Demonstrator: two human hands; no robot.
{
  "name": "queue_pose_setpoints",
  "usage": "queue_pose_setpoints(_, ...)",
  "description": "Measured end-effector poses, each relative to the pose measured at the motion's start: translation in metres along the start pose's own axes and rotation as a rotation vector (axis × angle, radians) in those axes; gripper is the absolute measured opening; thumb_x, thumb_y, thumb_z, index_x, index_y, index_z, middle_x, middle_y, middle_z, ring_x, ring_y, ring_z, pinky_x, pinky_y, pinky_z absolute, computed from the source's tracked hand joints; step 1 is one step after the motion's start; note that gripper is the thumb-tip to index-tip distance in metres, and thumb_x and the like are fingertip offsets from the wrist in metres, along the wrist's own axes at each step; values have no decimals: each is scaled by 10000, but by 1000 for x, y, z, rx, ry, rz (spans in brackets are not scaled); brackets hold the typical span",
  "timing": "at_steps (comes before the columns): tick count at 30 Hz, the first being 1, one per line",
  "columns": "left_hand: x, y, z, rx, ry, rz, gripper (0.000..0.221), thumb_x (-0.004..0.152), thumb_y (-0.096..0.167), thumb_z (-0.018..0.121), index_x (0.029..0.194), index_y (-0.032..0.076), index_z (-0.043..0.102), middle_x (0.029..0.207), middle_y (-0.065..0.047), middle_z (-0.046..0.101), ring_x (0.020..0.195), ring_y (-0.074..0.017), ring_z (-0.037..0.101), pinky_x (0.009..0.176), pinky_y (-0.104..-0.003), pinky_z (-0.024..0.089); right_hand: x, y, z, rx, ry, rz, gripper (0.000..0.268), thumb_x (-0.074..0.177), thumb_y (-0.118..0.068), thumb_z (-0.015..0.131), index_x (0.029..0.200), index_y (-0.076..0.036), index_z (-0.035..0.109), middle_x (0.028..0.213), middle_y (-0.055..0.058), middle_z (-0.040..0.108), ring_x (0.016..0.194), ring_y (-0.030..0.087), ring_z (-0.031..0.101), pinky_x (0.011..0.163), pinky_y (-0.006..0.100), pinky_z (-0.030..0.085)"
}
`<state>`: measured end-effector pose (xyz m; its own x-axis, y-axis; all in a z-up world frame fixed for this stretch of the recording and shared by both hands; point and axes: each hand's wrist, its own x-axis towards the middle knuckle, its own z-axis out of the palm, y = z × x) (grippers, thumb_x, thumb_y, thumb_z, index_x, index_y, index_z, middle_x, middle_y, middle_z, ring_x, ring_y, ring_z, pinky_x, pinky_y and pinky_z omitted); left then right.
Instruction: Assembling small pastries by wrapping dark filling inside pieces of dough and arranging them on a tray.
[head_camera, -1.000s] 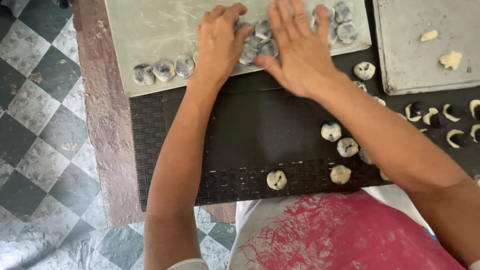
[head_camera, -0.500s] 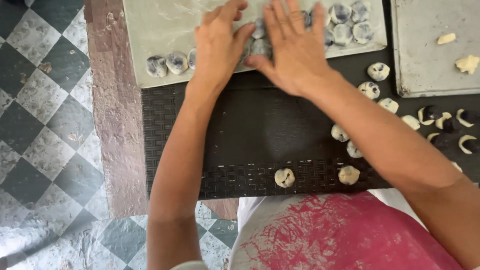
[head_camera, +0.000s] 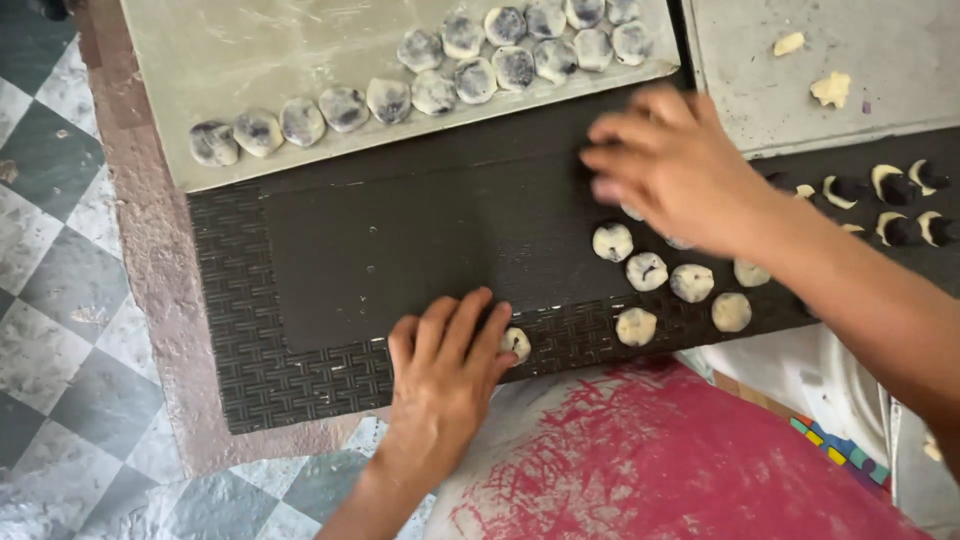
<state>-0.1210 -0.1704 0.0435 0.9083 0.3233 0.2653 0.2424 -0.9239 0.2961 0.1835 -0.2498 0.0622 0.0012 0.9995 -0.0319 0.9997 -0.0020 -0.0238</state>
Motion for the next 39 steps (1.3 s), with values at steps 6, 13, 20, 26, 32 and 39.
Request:
queue_pose_setpoints(6,-1,14,-11,-267,94,-38,104,954,130,632,1006,44,606,1211,-114,615,1107,-291,542,888,-455,370,-55,-27,22,93,234,-11,201,921,-312,666,1048,-164,714,1265,-50,616,1249,272,493,922,435,299)
queue_pose_setpoints(13,36,-51,-28,-689,-41,-85,142,932,176,647,1019,80,589,840,-41,657,694,-200,591,724,-362,452,18,-33,-3,454,-178,75,218,832,-364,670,946,-180,644,911,1,669,872,201,636,921,448,446)
queue_pose_setpoints(20,138,-182,-13,-19,279,-120,188,927,138,662,1069,118,540,813,-94,650,726,-365,585,668,-489,410,195,-27,21,285,411,-94,108,979,-131,767,926,-93,680,808,40,651,746,254,609,645,398,433)
queue_pose_setpoints(26,131,-189,-2,147,285,-87,230,830,238,740,1000,153,610,852,-40,635,795,-318,556,641,-472,404,193,-34,29,156,407,-235,102,1007,-157,715,1030,-61,738,937,56,699,864,251,582,732,397,476)
queue_pose_setpoints(32,108,-190,-12,147,354,-144,294,816,229,820,1025,151,629,990,-8,637,906,-242,511,735,-389,352,177,-53,43,20,487,-211,309,930,-290,828,1158,-99,744,1097,10,652,1030,247,443,773,396,320)
queue_pose_setpoints(39,87,-184,-13,44,416,-331,167,896,211,717,1028,163,628,1030,-19,645,918,-263,503,718,-427,343,183,-78,56,73,531,-144,267,921,-223,826,1077,-29,729,1100,45,617,1054,269,426,751,409,271)
